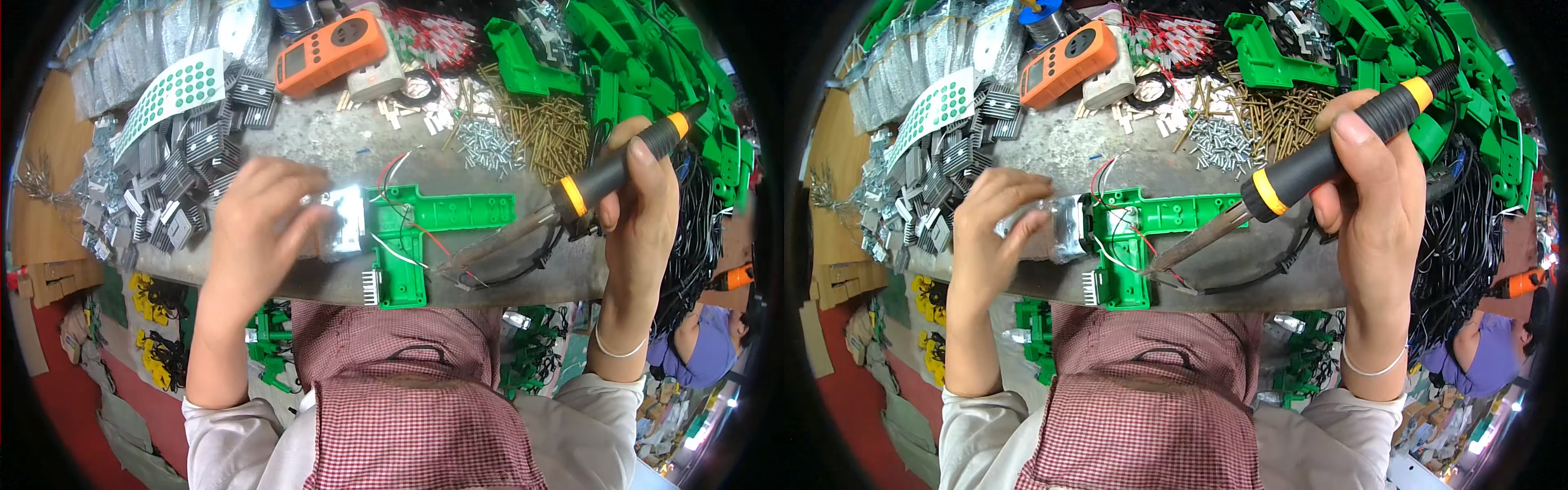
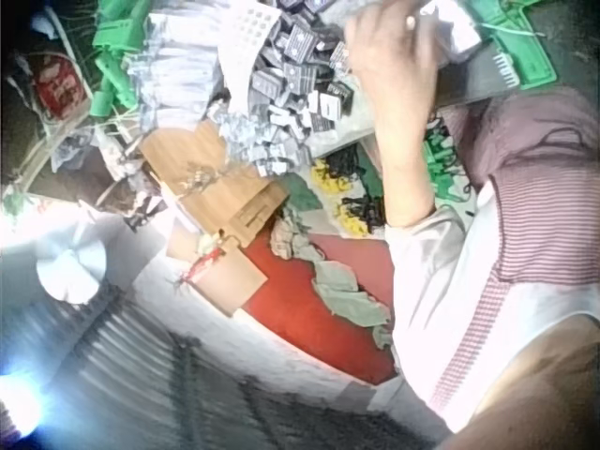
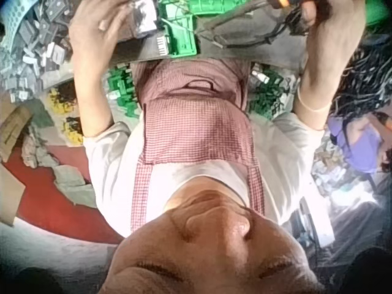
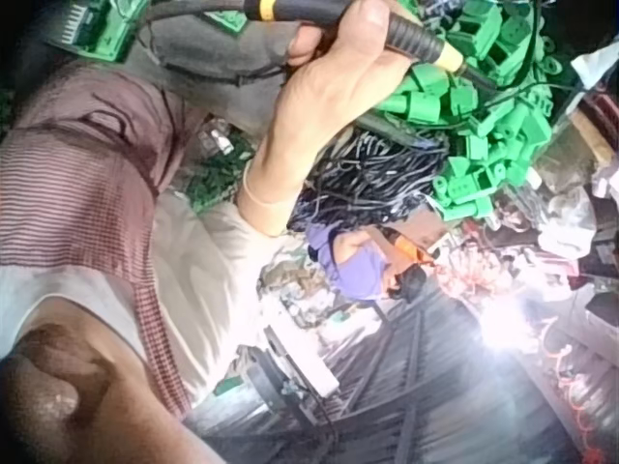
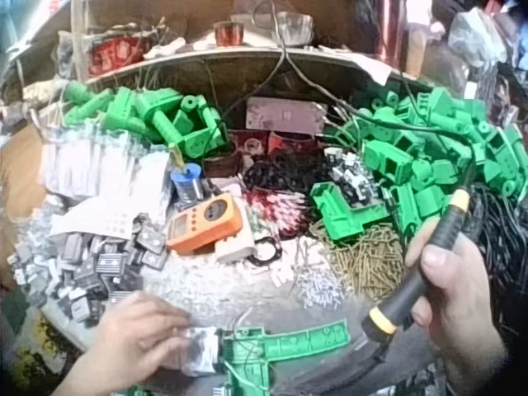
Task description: Assembling and soldering components into a green plastic handheld device.
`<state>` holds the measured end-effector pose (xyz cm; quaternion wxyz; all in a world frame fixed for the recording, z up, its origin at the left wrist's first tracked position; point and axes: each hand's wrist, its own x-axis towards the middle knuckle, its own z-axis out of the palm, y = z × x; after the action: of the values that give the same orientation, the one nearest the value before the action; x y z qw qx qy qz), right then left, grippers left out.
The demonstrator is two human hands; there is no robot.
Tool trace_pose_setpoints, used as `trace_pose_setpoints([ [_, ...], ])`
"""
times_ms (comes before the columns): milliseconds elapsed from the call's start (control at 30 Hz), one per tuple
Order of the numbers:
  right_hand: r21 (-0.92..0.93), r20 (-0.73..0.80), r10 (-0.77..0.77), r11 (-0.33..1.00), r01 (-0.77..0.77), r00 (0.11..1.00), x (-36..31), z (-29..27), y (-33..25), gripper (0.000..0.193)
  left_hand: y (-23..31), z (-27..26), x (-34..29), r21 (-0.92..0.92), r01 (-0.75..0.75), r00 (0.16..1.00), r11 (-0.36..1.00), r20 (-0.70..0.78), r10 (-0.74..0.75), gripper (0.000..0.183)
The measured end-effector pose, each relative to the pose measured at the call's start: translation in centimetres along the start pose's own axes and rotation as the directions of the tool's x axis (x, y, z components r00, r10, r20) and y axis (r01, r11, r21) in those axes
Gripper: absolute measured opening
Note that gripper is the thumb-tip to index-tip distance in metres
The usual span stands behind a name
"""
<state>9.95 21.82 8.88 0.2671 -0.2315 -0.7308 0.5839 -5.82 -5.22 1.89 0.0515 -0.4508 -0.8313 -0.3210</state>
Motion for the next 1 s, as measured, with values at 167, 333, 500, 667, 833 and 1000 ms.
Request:
trace_pose_setpoints([
  [167, 0.112, -0.112, -0.101, 0.987, 0.114, 0.989, 1.6, -1.4, -0.5, 0.031, 3.4, 0.6, 0.5, -0.227, -0.206, 0.971, 0.952, 0.074, 0.228, 0.033],
  [333, 0.049, -0.248, -0.158, 0.983, 0.175, 0.956, 5.7, 0.4, -1.2, 0.027, 4.4, 2.9, -0.1, -0.244, -0.284, 0.947, 0.927, 0.078, 0.311, 0.029],
  [500, 0.098, -0.025, -0.280, 0.955, 0.282, 0.960, 12.5, 8.3, 0.8, 0.025, 4.1, 4.4, -0.8, -0.268, -0.307, 0.949, 0.913, -0.015, 0.315, 0.021],
  [667, -0.144, 0.034, -0.587, 0.798, 0.585, 0.809, 19.3, 12.8, 5.3, 0.023, 4.7, 5.0, -0.6, -0.153, -0.409, 0.911, 0.899, -0.115, 0.395, 0.029],
  [833, -0.417, 0.098, -0.409, 0.811, 0.411, 0.907, 18.8, 12.8, 6.8, 0.044, 4.4, 5.2, -0.6, -0.157, -0.372, 0.924, 0.915, -0.161, 0.348, 0.030],
  [1000, -0.411, 0.409, -0.088, 0.871, 0.270, 0.908, 9.8, 4.9, 4.7, 0.036, 3.4, 4.4, -0.4, -0.303, -0.224, 0.973, 0.926, -0.116, 0.198, 0.022],
])
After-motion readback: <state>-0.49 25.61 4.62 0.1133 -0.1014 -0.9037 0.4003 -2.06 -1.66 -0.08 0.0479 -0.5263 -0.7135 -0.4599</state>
